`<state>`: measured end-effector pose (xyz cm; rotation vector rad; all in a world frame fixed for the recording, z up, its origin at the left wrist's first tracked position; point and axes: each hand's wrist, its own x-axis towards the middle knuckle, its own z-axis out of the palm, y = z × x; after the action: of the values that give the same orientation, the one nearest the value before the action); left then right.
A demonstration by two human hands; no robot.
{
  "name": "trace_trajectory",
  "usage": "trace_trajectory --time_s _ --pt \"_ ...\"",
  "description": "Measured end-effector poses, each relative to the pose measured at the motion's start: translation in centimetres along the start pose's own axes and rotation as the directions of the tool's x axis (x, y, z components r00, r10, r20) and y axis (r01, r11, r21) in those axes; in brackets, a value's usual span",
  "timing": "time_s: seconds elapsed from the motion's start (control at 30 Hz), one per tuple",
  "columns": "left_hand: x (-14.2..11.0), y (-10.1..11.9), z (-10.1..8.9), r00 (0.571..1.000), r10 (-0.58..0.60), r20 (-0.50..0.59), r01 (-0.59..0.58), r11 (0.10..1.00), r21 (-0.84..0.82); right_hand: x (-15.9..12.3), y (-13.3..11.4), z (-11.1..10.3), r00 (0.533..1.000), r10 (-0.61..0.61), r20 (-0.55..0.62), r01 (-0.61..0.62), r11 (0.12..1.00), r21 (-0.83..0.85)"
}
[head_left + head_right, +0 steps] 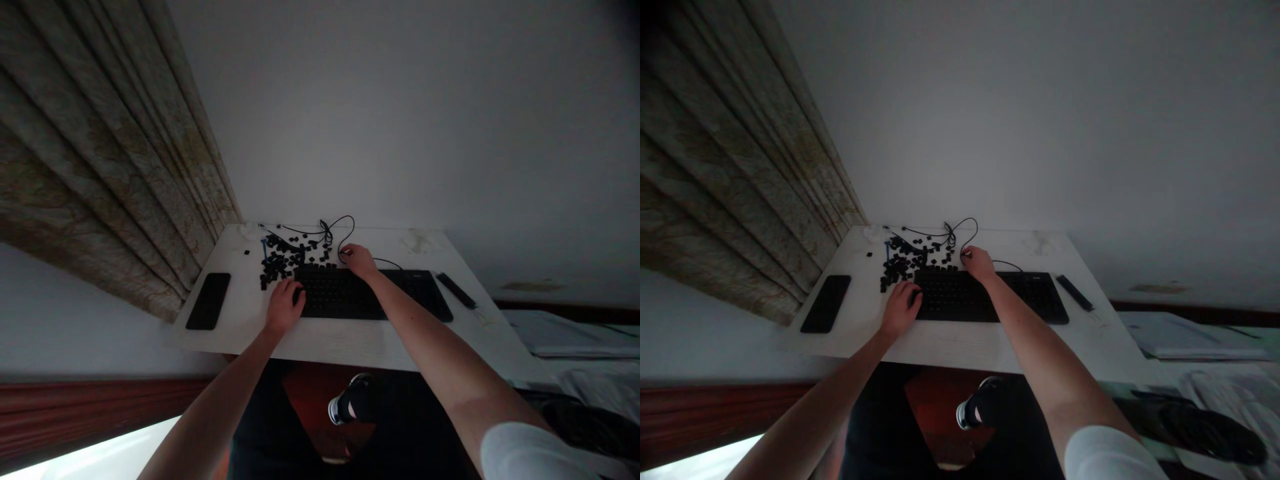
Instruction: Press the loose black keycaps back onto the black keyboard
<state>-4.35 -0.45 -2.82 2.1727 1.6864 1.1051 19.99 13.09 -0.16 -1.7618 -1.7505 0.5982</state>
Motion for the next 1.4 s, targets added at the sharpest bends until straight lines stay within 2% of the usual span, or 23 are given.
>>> trace_trajectory --time_s 0.07,0.13,0.2,0.33,0.47,0.6,0.7,0.8,0.93,1.07,1.23,1.4 --pt "0.0 0.0 0.0 1.000 -0.005 -0.004 0.005 1.000 0.001 -1.0 -0.5 -0.3 0.996 0.087 -0.001 -0.084 0.963 0.258" --pt "0.1 0.0 -0.1 1.000 0.009 -0.005 -0.009 1.000 0.007 -2.6 -1.1 -0.8 0.986 0.161 0.050 -0.164 0.850 0.500" --pt "0.0 0.1 -0.2 0.999 0.037 -0.001 -0.037 0.999 0.024 -4.6 -1.7 -1.6 0.976 0.184 0.119 -0.216 0.724 0.655" --pt "-0.5 0.6 -0.5 0.991 0.129 0.034 -0.131 0.989 0.074 -9.2 -2.4 -3.0 0.965 0.146 0.218 -0.262 0.558 0.787" --pt "-1.3 2.9 -0.2 0.985 0.172 0.014 -0.172 0.985 0.026 -13.1 -2.3 -3.8 0.959 0.147 0.244 -0.284 0.472 0.834" --pt "-1.7 7.2 1.4 0.997 0.066 -0.026 -0.071 0.960 -0.270 -15.8 -2.0 -4.3 0.961 0.135 0.242 -0.277 0.439 0.855" --pt "-1.9 10.4 2.6 0.999 0.014 0.033 0.005 0.857 -0.515 -17.1 -1.9 -4.8 0.969 0.108 0.223 -0.247 0.441 0.863" --pt "-2.2 12.5 3.0 0.996 -0.040 0.082 0.082 0.770 -0.632 -18.2 -1.8 -5.4 0.978 0.077 0.196 -0.209 0.465 0.860" --pt "-3.0 13.9 2.6 0.985 -0.120 0.120 0.169 0.753 -0.636 -19.4 -1.4 -5.9 0.982 0.053 0.182 -0.185 0.482 0.856" --pt "-3.5 14.7 2.0 0.982 -0.125 0.144 0.189 0.752 -0.632 -20.2 -1.2 -6.3 0.986 0.060 0.154 -0.163 0.499 0.851" --pt "-4.0 14.6 2.1 0.988 -0.082 0.128 0.144 0.777 -0.612 -21.2 -1.2 -6.5 0.988 0.081 0.132 -0.155 0.513 0.845" --pt "-5.2 13.8 2.9 0.993 0.019 0.116 0.047 0.838 -0.544 -22.8 0.0 -6.0 0.976 0.145 0.162 -0.213 0.490 0.845"
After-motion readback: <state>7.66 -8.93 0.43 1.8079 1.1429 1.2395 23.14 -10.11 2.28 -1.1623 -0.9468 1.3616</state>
